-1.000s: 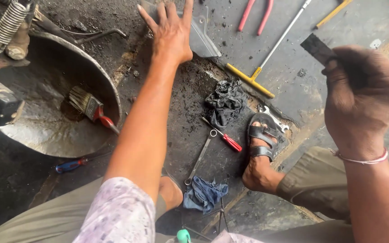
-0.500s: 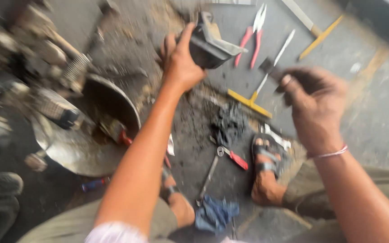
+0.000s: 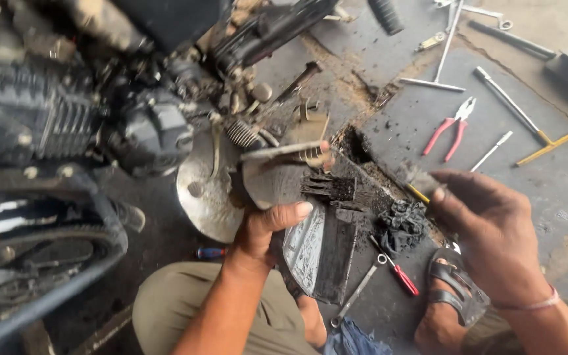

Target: Cleaning and repairing a motorcycle part by scraping off debris and dirt.

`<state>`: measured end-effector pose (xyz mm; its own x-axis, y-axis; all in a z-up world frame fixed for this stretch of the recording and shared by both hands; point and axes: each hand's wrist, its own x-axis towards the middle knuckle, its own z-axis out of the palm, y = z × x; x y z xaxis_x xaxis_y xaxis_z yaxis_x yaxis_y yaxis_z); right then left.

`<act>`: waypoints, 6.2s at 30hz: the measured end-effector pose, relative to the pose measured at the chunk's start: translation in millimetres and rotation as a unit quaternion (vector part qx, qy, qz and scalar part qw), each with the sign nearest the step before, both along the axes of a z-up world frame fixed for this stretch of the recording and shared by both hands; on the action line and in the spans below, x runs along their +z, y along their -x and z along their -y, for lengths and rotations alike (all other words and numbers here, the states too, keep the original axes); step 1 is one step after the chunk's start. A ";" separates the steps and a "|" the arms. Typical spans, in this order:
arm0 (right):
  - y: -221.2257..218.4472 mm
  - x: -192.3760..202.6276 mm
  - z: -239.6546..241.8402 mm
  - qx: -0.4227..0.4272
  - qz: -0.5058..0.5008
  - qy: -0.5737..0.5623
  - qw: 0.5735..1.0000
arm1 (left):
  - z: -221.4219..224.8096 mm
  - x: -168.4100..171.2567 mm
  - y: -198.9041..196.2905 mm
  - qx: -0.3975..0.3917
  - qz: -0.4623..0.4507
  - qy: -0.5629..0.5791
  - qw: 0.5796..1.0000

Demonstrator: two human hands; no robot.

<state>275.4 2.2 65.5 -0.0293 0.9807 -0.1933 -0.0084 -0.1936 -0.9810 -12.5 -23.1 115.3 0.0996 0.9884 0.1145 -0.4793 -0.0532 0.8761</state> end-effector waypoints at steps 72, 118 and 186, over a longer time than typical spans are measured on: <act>164.4 -59.6 -16.4 0.125 0.303 -0.331 0.885 | -53.0 -138.2 133.0 0.396 -0.473 -0.095 0.781; 169.5 -93.0 -34.3 0.162 0.252 -0.375 0.877 | -56.1 -120.1 105.2 0.358 -0.276 -0.048 0.891; 154.7 -65.0 -43.0 0.175 0.370 -0.369 0.834 | -67.3 -160.1 110.7 0.426 -0.406 -0.089 0.803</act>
<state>120.7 45.2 0.5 -0.4794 0.7969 0.3676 0.5834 0.6023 -0.5449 -123.2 44.1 -44.9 -0.4922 0.7121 0.5008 0.5239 -0.2171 0.8236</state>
